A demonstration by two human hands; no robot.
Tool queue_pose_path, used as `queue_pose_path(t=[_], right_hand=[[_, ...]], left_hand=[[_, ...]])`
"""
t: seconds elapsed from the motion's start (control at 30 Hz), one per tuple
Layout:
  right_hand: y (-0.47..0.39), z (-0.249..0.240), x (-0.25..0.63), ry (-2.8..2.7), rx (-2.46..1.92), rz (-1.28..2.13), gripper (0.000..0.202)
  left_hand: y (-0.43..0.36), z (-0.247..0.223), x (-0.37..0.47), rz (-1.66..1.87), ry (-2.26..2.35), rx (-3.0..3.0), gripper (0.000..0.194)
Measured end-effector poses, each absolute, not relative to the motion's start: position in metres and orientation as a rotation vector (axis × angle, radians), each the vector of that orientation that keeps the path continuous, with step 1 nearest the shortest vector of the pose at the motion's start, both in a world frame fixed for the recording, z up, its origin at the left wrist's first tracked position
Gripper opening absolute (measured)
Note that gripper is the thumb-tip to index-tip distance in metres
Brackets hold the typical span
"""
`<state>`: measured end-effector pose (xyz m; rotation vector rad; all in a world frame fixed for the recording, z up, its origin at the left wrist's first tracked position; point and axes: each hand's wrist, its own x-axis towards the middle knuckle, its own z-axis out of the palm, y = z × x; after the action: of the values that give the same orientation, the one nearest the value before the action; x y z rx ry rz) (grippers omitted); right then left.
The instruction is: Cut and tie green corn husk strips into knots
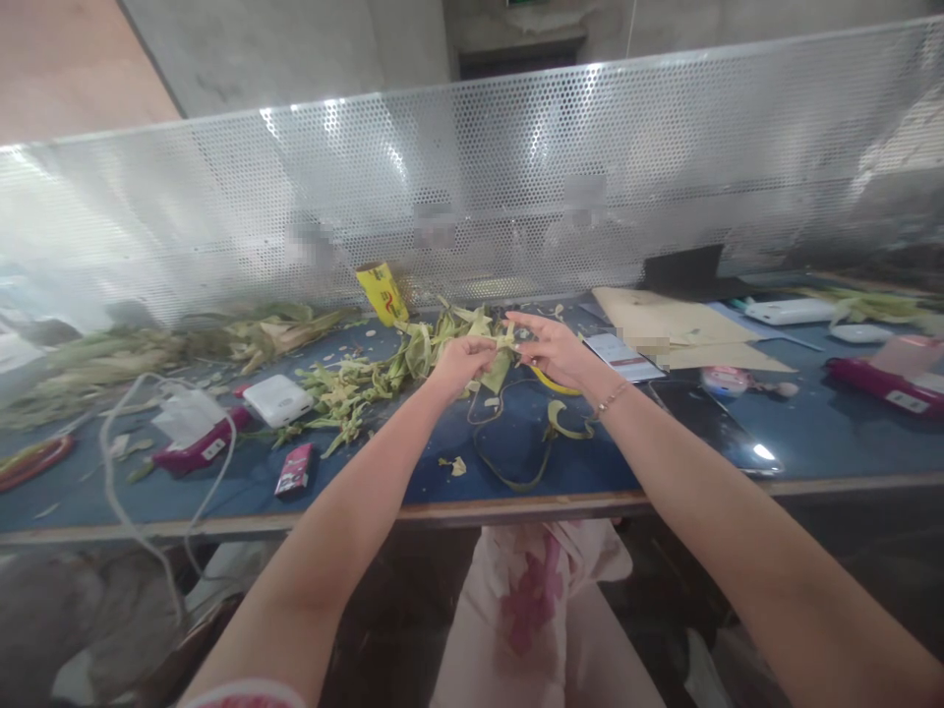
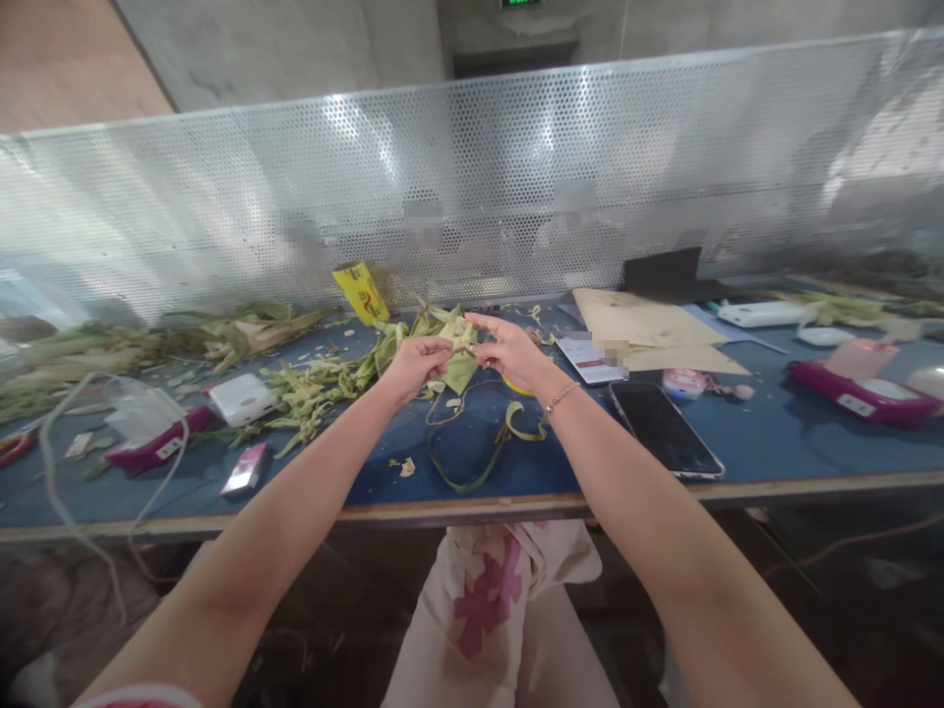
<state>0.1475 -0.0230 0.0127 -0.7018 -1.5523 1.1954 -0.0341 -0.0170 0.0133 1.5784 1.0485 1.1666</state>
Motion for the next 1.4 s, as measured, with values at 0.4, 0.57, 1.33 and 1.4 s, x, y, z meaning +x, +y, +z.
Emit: queue_pose_path(t=[0.4,0.57,1.33,1.4], right_hand=[[-0.024,0.007,0.139,-1.729,-0.702,1.041,0.063],[-0.027,0.003,0.129,-1.795,-0.701,0.940,0.060],[-0.038,0.019,0.139,-1.565,-0.570,1.454,0.066],[-0.036,0.018,0.138,-1.473,-0.501,1.533,0.060]], left_hand=[[-0.018,0.006,-0.021,1.428,1.103,1.561,0.029],[-0.020,0.005,-0.021,1.528,1.274,1.623,0.025],[-0.028,0.019,-0.027,1.666,1.325,1.937,0.014],[-0.025,0.018,-0.024,1.665,1.324,1.817,0.016]])
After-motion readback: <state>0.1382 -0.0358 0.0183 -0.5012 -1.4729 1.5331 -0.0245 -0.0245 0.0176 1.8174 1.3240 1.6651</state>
